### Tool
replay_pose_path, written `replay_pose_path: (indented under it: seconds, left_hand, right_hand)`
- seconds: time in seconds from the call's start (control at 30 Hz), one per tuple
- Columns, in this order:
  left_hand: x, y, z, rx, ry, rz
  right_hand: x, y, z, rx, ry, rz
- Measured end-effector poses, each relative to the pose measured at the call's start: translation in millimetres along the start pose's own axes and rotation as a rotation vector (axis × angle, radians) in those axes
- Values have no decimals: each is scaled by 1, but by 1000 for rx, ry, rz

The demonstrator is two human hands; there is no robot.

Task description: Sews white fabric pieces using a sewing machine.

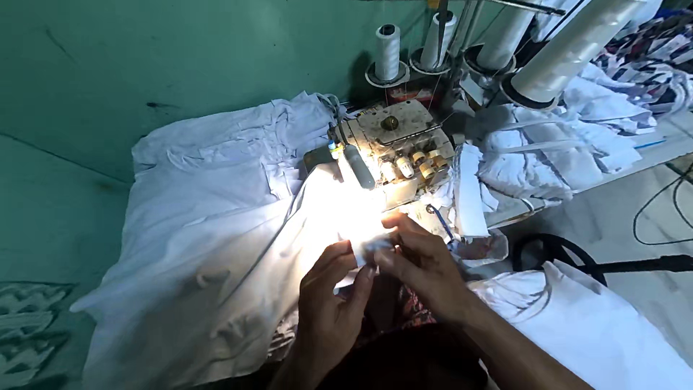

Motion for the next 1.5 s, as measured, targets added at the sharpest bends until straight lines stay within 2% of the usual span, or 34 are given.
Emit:
replay_pose_path:
  seconds: [0.07, 0.13, 0.23, 0.33, 0.47, 0.63, 0.93, 1.07, 1.13, 1.17, 1.23, 1.3, 1.37, 1.43, 1.5]
  left_hand:
    - [0, -9, -3, 89, -11, -4]
    - [4, -11, -10, 83, 10, -56]
    - [18, 4, -29, -68, 62, -104]
    - [35, 22, -54, -223, 114, -103]
    - [51, 30, -80, -297, 138, -49]
    - [54, 24, -91, -364, 119, -43]
    - [55, 19, -92, -215, 112, 52]
    - [53, 21, -89, -200, 88, 2]
    - [52, 24, -86, -224, 21, -66]
    - [51, 26, -83, -280, -19, -136]
    - [50, 30, -71, -517, -58, -380]
    - [46, 35, -53, -835, 0, -773]
    - [43, 40, -36, -990, 96, -976]
    - [40, 38, -22, -877, 101, -869]
    - [30, 29, -7, -587, -11, -577]
  right_hand:
    - [-3, 10, -15, -83, 21, 33]
    - [-6, 7, -35, -87, -7, 33]
    - [-9, -11, -64, 48, -107, -42]
    - [-9, -33, -90, 188, -168, -242]
    - [-1, -53, -108, 241, -162, -541]
    - [5, -58, -108, 222, -134, -637]
    - [8, -63, -103, 196, -138, -509]
    - [6, -60, -99, 235, -129, -372]
    - [4, -56, -97, 251, -115, -253]
    - [3, -54, -95, 251, -111, -196]
    - [1, -50, -92, 239, -113, -127]
    - [0, -47, -91, 215, -123, -127]
    - [0, -41, -89, 185, -129, -172]
    - [-2, -33, -85, 150, -144, -246]
    - [-6, -22, -80, 92, -179, -303]
Point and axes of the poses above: each hand's wrist, its own z-axis towards the middle knuckle, its own x-axis out of the palm, y = z × x, the point moved 1 cm from there along z, towards the middle knuckle, and after that the axes turned 2 degrees about z, right-handed, at the moved point
